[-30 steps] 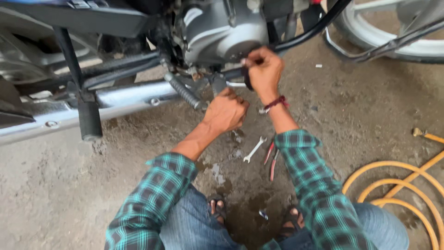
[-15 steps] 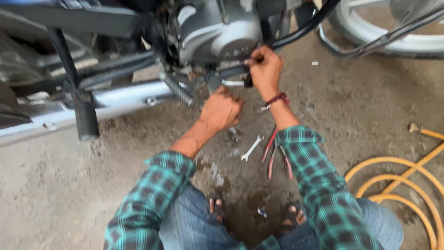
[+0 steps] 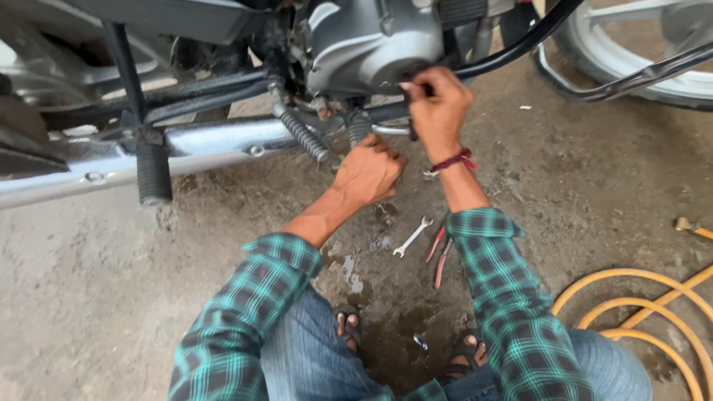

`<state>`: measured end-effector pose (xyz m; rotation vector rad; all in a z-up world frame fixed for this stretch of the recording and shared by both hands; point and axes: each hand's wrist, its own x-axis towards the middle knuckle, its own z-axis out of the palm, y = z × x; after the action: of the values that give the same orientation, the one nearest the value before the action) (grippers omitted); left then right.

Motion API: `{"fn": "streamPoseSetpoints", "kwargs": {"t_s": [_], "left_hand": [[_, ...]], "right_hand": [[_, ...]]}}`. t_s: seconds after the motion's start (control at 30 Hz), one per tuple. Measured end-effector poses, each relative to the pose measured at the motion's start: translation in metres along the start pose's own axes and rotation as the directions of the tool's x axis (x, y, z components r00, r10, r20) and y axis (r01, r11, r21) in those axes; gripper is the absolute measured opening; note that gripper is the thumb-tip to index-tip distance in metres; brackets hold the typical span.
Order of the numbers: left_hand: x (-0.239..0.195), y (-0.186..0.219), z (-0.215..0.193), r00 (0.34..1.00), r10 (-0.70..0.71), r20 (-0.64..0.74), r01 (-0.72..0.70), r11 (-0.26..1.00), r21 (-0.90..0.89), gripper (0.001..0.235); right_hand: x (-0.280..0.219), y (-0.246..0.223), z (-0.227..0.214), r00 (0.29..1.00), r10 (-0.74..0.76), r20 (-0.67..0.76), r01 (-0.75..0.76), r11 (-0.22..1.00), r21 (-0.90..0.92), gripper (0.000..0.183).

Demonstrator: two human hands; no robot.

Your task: The person is working on a motorcycle engine, using a wrench to loosen a bolt and a cloth to wipe the area. They then use a dipstick to check the oil level.

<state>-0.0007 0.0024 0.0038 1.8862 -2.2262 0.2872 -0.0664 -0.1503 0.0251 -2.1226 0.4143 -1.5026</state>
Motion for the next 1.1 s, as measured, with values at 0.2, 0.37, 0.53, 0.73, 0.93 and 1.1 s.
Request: {"fn": "streamPoseSetpoints", "kwargs": {"t_s": [0.2,0.37,0.53,0.73,0.93,1.1], "left_hand": [[0.0,0.003,0.005,0.999,0.043,-0.014,-0.043,0.999,-0.023,0.021],[0.006,-0.002,0.007,0.998,0.015,-0.055,-0.012,0.999,0.051,0.016],[0.002,-0.002,0.011,0.999,0.04,-0.002,-0.039,0.998,0.039,0.022],[0.0,0.0,0.005,1.0,0.018,-0.017,-0.018,0.999,-0.027,0.021],[0.001,0.002,0.005,0.998,0.015,-0.066,-0.015,1.0,-0.001,0.015],[0.004,0.0,0.003,0.997,0.005,-0.074,-0.008,0.999,-0.032,0.017]], "right_hand": [[-0.014,0.008,-0.013,0.947,-0.226,0.229,0.282,0.926,-0.251,0.016],[0.011,-0.02,0.004,0.952,-0.271,0.14,0.295,0.934,-0.202,0.015],[-0.004,0.004,0.017,0.94,-0.284,0.19,0.311,0.941,-0.13,0.017],[-0.015,0.08,-0.012,0.959,0.274,0.074,-0.281,0.878,0.388,0.024],[0.009,0.113,0.007,0.76,0.65,-0.006,-0.412,0.49,0.768,0.009],[0.02,0.095,0.031,0.591,0.731,-0.341,-0.358,0.617,0.701,0.014]]}}
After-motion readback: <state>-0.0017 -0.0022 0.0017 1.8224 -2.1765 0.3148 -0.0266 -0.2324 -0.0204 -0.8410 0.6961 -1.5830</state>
